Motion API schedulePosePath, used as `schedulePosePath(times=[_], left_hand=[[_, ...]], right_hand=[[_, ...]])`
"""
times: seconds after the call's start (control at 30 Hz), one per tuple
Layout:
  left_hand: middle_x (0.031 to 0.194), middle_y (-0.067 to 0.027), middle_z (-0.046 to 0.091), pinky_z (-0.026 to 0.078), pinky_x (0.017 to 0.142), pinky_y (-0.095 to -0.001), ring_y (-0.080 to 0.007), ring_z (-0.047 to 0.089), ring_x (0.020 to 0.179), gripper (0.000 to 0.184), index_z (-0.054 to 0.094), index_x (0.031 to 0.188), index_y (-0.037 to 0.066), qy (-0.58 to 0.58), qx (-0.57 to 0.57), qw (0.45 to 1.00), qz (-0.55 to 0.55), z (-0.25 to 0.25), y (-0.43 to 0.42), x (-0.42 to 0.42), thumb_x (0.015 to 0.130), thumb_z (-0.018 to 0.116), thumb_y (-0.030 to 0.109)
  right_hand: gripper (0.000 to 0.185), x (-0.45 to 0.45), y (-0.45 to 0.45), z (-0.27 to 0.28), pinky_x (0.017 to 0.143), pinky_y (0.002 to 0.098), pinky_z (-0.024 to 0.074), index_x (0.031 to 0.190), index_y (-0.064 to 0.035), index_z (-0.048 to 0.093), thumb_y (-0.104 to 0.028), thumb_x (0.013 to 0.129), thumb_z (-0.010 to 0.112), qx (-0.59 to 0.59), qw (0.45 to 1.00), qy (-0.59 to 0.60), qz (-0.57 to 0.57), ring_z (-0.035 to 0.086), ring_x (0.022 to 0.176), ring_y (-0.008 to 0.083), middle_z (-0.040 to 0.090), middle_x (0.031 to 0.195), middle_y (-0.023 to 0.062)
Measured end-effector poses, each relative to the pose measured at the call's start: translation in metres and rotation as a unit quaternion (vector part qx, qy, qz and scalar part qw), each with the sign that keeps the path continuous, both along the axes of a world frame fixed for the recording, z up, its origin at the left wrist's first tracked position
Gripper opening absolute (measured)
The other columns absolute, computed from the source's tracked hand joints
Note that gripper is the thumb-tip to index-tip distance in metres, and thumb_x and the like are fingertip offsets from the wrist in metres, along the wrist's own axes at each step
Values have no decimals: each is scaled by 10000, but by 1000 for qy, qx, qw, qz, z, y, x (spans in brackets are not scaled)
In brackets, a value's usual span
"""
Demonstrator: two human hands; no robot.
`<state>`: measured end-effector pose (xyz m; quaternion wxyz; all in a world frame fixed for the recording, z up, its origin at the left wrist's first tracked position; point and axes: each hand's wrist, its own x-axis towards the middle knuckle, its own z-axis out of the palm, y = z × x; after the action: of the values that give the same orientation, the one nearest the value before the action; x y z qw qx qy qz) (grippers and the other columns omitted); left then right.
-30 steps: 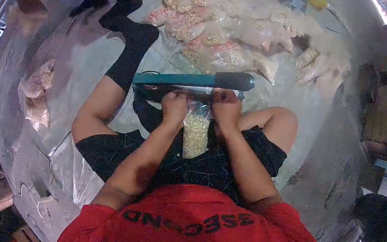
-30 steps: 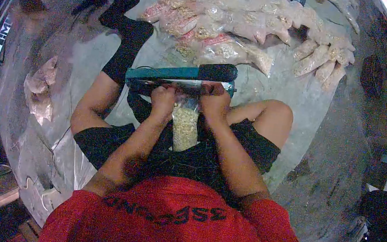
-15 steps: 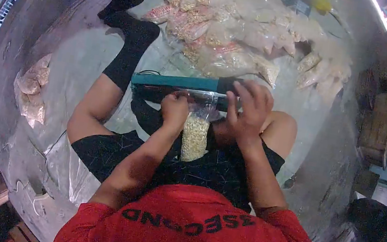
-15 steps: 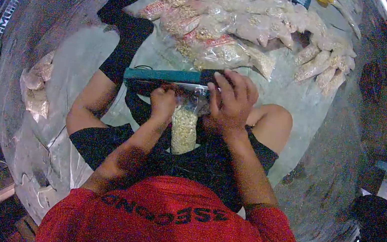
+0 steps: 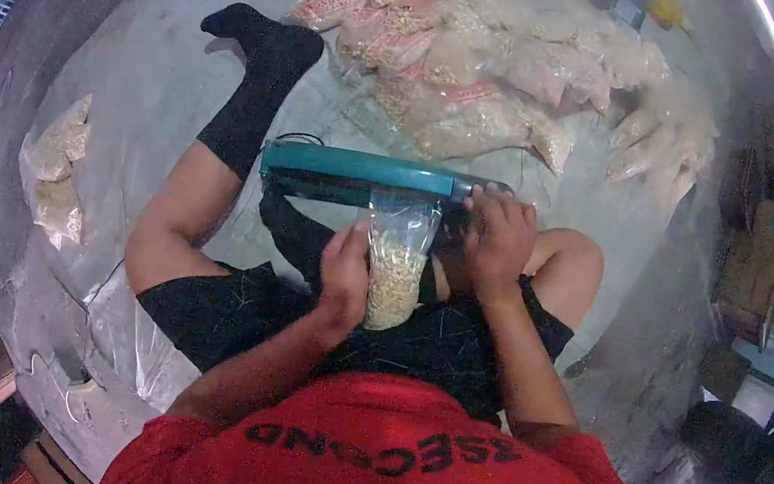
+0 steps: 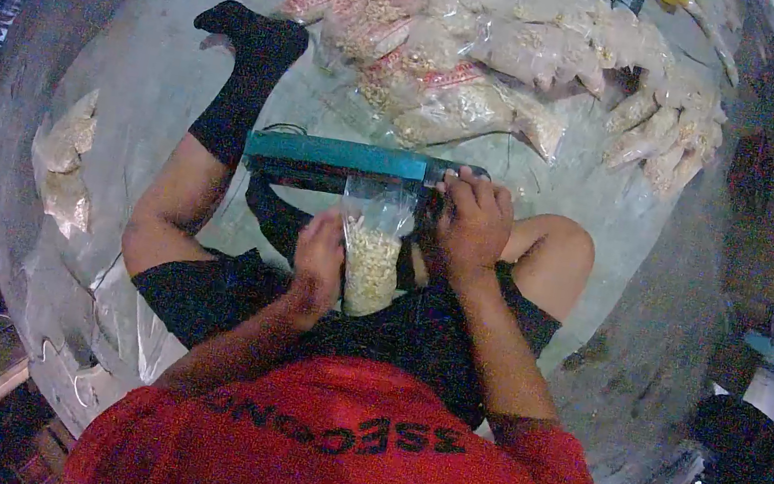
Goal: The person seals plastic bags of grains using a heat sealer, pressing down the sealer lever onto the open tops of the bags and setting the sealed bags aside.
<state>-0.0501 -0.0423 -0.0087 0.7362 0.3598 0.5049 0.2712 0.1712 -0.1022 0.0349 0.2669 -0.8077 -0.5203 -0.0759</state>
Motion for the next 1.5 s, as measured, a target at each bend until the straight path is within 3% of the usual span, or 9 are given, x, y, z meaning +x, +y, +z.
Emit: schedulePosePath(times=[0.4, 0.6, 0.83, 0.93, 1.0, 1.13, 1.2, 1.27, 1.5], left_hand=[[1101, -87, 666, 458, 877, -342, -185, 588, 975, 362, 616, 1173, 9, -15, -82, 995, -52, -4, 17, -7, 1055, 511, 335], [870, -12, 661, 409, 625, -333, -150, 590, 798, 223, 669, 1019, 108, -48, -236, 971, -10, 13, 30, -2, 1009, 547, 296], [1052, -102, 686, 537, 826, -401, -276, 643, 956, 296, 636, 1160, 57, -62, -136, 985, -92, -19, 31, -4, 1016, 478, 261], [1026, -93, 702, 549, 780, -400, -283, 670, 870, 270, 641, 1074, 74, 148, 72, 956, -242, -16, 28, -8, 1022, 473, 279], [968, -82, 708, 553, 746, -388, -277, 675, 807, 241, 655, 1021, 69, -169, -213, 962, -39, -35, 26, -4, 998, 517, 266], [972, -84, 704, 550, 732, -383, -250, 670, 835, 244, 659, 1000, 75, -143, -209, 967, -23, -85, 29, 3, 984, 546, 291], [981, -80, 696, 547, 734, -359, -240, 668, 845, 262, 655, 1038, 63, 5, 2, 990, -140, -87, 29, 0, 976, 563, 300], [939, -79, 690, 531, 725, -361, -246, 660, 818, 262, 670, 1036, 70, -201, -205, 957, -35, -34, 25, 1, 977, 563, 302], [948, -67, 702, 505, 654, -378, -211, 637, 772, 230, 724, 1083, 112, -152, -149, 977, 12, -49, 17, 11, 1002, 604, 290]], right_hand=[[468, 3, -9, -8, 991, 544, 436, 1313, -139, 638, -214, 856, 705, -203, 979, -26, 14, 568, 1264, 355, 640, 1346, 105], [241, -2, 6, 4, 832, 487, 460, 1096, -93, 706, -124, 857, 705, -47, 994, -94, 31, 650, 978, 338, 707, 1103, 141], [170, -6, -3, 2, 789, 452, 469, 978, -94, 697, -154, 826, 744, -8, 996, -79, 30, 655, 914, 294, 712, 1023, 106], [161, -12, -5, 6, 789, 442, 475, 954, -96, 704, -178, 825, 751, 14, 998, -65, 23, 654, 911, 291, 714, 1036, 107], [146, -15, -4, 18, 799, 432, 481, 946, -94, 707, -180, 834, 745, -8, 999, -49, 4, 651, 920, 292, 713, 1032, 102], [148, -5, -6, 5, 789, 430, 491, 953, -94, 707, -180, 837, 739, 3, 997, -78, 26, 641, 909, 309, 708, 1014, 99], [152, -11, -7, 15, 772, 431, 498, 967, -99, 708, -191, 848, 729, 17, 995, -83, 44, 631, 889, 323, 704, 996, 99], [158, -16, -7, 22, 759, 435, 501, 975, -100, 708, -197, 852, 726, 3, 997, -77, 24, 628, 883, 327, 704, 994, 98], [179, -12, -7, 11, 746, 452, 515, 999, -106, 710, -212, 855, 723, 9, 996, -81, 22, 625, 882, 334, 705, 993, 95]])
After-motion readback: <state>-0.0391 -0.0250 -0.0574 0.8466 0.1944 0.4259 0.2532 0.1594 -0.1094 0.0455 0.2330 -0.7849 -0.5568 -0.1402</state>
